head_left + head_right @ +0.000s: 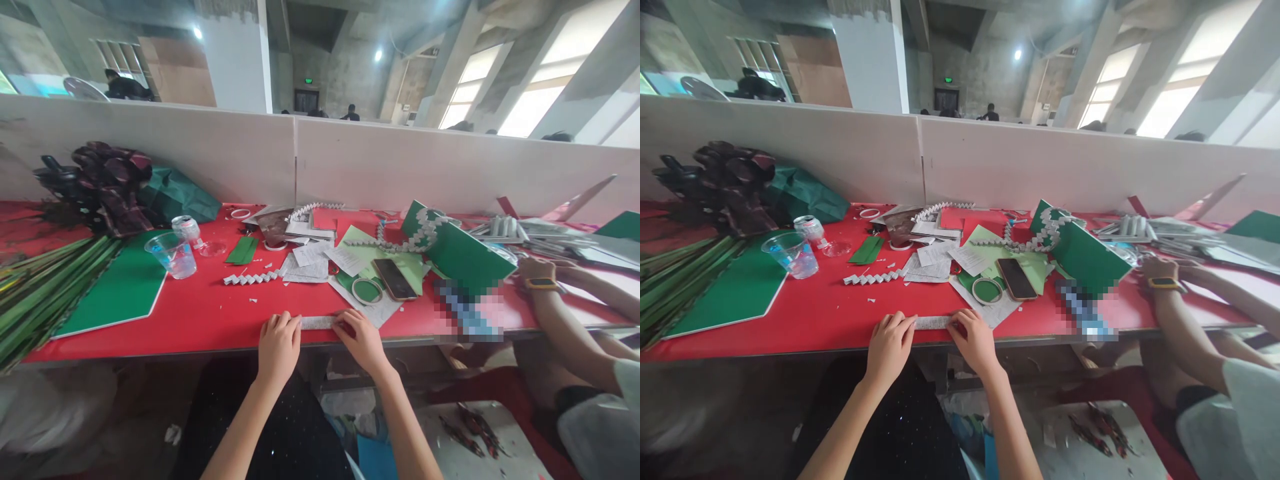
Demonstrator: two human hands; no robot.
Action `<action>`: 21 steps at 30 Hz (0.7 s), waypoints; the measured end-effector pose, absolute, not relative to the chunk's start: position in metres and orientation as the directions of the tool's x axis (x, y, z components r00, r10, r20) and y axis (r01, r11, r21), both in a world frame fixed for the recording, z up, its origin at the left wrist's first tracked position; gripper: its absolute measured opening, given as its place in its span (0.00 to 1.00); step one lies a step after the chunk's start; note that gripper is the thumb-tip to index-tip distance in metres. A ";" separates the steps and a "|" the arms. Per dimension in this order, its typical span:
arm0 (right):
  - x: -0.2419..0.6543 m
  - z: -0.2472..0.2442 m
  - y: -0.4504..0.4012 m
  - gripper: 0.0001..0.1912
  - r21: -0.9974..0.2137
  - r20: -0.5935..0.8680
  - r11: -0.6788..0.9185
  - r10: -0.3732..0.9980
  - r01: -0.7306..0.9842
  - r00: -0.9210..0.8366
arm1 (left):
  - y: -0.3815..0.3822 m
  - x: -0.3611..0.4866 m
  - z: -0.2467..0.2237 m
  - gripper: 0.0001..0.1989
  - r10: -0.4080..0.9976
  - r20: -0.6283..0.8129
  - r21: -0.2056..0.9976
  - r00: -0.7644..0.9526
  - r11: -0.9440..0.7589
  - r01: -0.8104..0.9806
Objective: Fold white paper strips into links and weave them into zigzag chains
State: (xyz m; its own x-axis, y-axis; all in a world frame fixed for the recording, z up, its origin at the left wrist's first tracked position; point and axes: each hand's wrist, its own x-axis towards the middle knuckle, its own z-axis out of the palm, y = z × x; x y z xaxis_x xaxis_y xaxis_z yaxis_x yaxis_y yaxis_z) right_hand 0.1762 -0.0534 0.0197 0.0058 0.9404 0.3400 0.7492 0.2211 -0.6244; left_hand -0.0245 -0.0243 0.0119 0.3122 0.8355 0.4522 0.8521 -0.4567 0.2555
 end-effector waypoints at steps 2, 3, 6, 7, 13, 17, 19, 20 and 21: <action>0.175 0.019 -0.052 0.06 -0.614 0.343 0.208 0.939 0.762 0.021 | -0.023 -0.023 0.012 0.15 0.839 0.449 0.251 0.308 -0.449 0.857; 0.175 0.019 -0.051 0.06 -0.609 0.344 0.198 0.938 0.768 0.031 | -0.022 -0.023 0.012 0.15 0.841 0.447 0.253 0.305 -0.446 0.859; 0.171 0.019 -0.050 0.07 -0.592 0.353 0.173 0.934 0.787 0.060 | -0.017 -0.022 0.012 0.13 0.844 0.447 0.268 0.297 -0.443 0.855; 0.170 0.019 -0.050 0.07 -0.586 0.358 0.166 0.931 0.793 0.069 | -0.015 -0.022 0.012 0.12 0.844 0.450 0.278 0.294 -0.445 0.852; 0.162 0.017 -0.044 0.07 -0.552 0.359 0.091 0.923 0.829 0.137 | -0.011 -0.022 0.011 0.10 0.843 0.459 0.301 0.281 -0.445 0.844; 0.161 0.014 -0.039 0.06 -0.541 0.373 0.087 0.916 0.837 0.145 | -0.012 -0.022 0.009 0.09 0.848 0.455 0.305 0.273 -0.436 0.847; 0.161 0.012 -0.036 0.05 -0.546 0.378 0.084 0.913 0.834 0.155 | -0.011 -0.022 0.009 0.09 0.849 0.455 0.302 0.269 -0.431 0.850; 0.161 0.011 -0.036 0.05 -0.549 0.377 0.080 0.912 0.832 0.161 | -0.009 -0.022 0.009 0.09 0.849 0.456 0.300 0.266 -0.428 0.852; 0.161 0.010 -0.035 0.05 -0.551 0.377 0.078 0.911 0.831 0.165 | -0.008 -0.021 0.009 0.09 0.849 0.457 0.297 0.264 -0.426 0.855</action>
State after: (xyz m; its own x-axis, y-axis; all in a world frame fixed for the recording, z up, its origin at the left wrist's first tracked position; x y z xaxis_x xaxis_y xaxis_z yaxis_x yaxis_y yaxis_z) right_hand 0.1612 -0.0353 0.0102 0.1650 0.9114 0.3771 0.8309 0.0776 -0.5510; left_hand -0.0210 -0.0084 0.0089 0.2639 0.8493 0.4572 0.8547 -0.4256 0.2973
